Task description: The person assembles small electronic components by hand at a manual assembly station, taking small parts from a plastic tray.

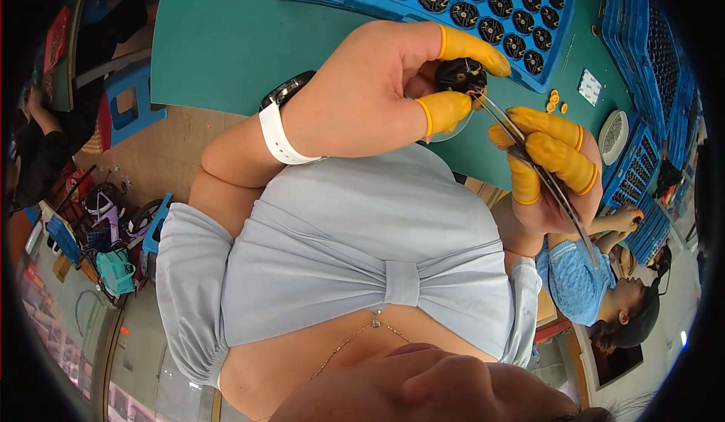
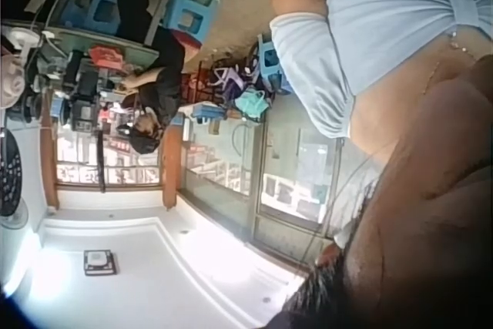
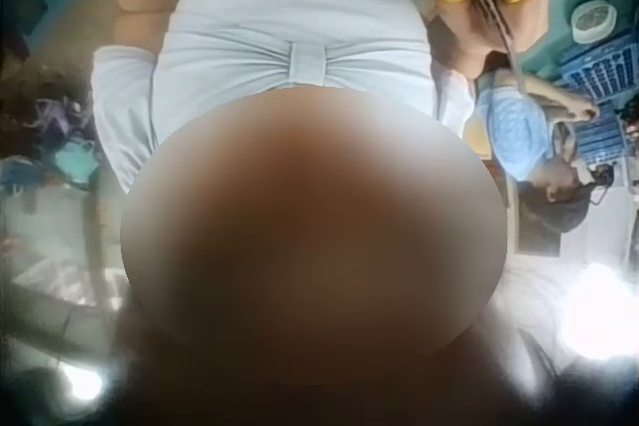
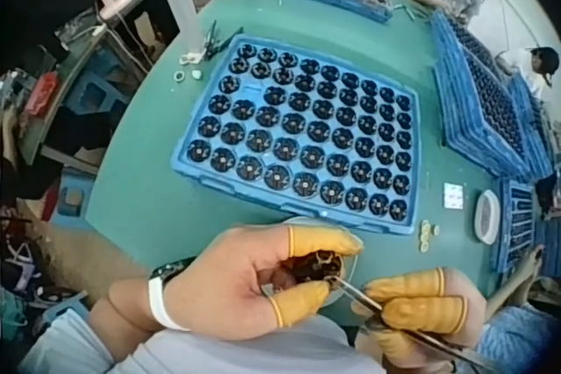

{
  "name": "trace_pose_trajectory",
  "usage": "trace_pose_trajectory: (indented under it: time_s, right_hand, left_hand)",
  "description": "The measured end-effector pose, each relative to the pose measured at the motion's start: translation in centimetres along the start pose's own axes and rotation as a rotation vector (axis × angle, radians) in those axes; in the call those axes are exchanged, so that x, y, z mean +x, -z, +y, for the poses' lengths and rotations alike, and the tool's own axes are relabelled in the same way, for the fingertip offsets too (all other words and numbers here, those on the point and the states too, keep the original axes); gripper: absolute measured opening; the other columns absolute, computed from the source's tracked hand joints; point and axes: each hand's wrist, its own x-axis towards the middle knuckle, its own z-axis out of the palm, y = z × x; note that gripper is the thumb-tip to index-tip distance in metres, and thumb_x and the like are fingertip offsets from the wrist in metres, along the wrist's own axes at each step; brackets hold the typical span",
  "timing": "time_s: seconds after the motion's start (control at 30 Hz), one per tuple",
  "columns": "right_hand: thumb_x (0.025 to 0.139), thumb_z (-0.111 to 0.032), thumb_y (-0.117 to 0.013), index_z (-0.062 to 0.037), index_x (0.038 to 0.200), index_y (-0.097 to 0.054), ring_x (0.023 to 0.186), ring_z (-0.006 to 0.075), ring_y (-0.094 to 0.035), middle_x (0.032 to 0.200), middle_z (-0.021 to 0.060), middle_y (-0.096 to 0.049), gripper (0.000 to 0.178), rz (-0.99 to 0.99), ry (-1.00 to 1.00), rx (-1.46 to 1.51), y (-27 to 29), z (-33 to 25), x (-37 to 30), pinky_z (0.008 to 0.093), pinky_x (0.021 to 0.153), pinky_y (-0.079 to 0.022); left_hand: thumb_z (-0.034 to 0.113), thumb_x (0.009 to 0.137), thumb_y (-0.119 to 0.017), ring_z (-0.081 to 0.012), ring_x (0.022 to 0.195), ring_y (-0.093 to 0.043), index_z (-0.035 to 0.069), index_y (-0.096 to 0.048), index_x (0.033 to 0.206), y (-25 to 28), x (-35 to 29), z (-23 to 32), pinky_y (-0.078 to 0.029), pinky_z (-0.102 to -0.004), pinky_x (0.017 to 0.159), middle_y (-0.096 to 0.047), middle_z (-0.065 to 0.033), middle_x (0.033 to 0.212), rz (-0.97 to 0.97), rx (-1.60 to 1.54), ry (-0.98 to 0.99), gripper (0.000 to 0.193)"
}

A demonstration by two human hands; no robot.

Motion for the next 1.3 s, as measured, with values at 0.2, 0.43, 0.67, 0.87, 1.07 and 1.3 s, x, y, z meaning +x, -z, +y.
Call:
trace_pose_trajectory:
  time_s: [0.2, 0.43, 0.67, 0.87, 1.07, 1.3]
  right_hand:
    - [0.08, -0.006, -0.069, -0.002, 0.096, -0.058, 0.082, 0.0293, -0.067, 0.102, 0.0233, -0.06, 0.02, -0.08, -0.025, 0.125, 1.1, 0.4, 0.0, 0.0353, 0.072, -0.055]
    - [0.078, -0.005, -0.07, 0.0036, 0.09, -0.057, 0.072, 0.0286, -0.067, 0.093, 0.0281, -0.062, 0.02, -0.086, 0.092, 0.149, 1.2, 1.2, 0.4, 0.0323, 0.064, -0.055]
    - [0.078, -0.008, -0.071, 0.0039, 0.087, -0.057, 0.067, 0.0265, -0.066, 0.089, 0.0281, -0.062, 0.021, -0.082, 0.095, 0.222, 1.0, 1.5, 0.6, 0.0307, 0.059, -0.055]
    - [0.069, -0.018, -0.077, 0.0036, 0.074, -0.064, 0.059, 0.0234, -0.065, 0.071, 0.0206, -0.065, 0.025, 0.09, 0.047, 0.389, 0.2, 2.5, 1.2, 0.0257, 0.051, -0.051]
    - [0.069, -0.017, -0.076, 0.0033, 0.073, -0.064, 0.056, 0.0215, -0.064, 0.07, 0.0197, -0.065, 0.024, -0.016, 0.082, 0.454, 0.5, 3.1, 1.5, 0.0251, 0.049, -0.051]
    - [0.069, -0.016, -0.076, 0.0025, 0.07, -0.064, 0.055, 0.0215, -0.064, 0.069, 0.0198, -0.065, 0.022, -0.034, 0.068, 0.504, 0.4, 3.3, 1.4, 0.0256, 0.048, -0.051]
  left_hand:
    - [-0.006, 0.079, -0.056, -0.0058, 0.075, -0.057, 0.002, -0.058, 0.115, 0.1, 0.1, 0.4, -0.048, -0.0208, 0.066, -0.061, -0.0042, 0.092, -0.002, -0.05, 0.054, 0.037]
    - [-0.004, 0.08, -0.057, -0.0068, 0.072, -0.056, 0.001, -0.055, 0.118, 0.3, -0.2, 0.4, -0.046, -0.0201, 0.058, -0.061, -0.0049, 0.094, -0.101, -0.042, 0.084, 0.038]
    - [-0.002, 0.082, -0.058, -0.009, 0.067, -0.055, 0.0, -0.053, 0.121, 0.6, -0.2, 1.1, -0.044, -0.0203, 0.053, -0.061, -0.0075, 0.094, -0.173, -0.042, 0.163, 0.04]
    - [-0.001, 0.08, -0.058, -0.008, 0.058, -0.055, -0.005, -0.056, 0.114, 0.6, 0.3, 1.7, -0.045, -0.0211, 0.053, -0.062, -0.0064, 0.082, -0.213, -0.1, 0.265, 0.035]
    - [-0.003, 0.077, -0.057, -0.0086, 0.058, -0.055, -0.005, -0.059, 0.11, 0.9, 0.4, 1.9, -0.045, -0.0221, 0.053, -0.063, -0.0071, 0.08, -0.296, -0.062, 0.309, 0.033]
    - [-0.004, 0.076, -0.057, -0.009, 0.058, -0.055, -0.005, -0.059, 0.109, 1.1, 0.8, 2.2, -0.045, -0.0225, 0.053, -0.063, -0.0072, 0.08, -0.358, -0.043, 0.362, 0.033]
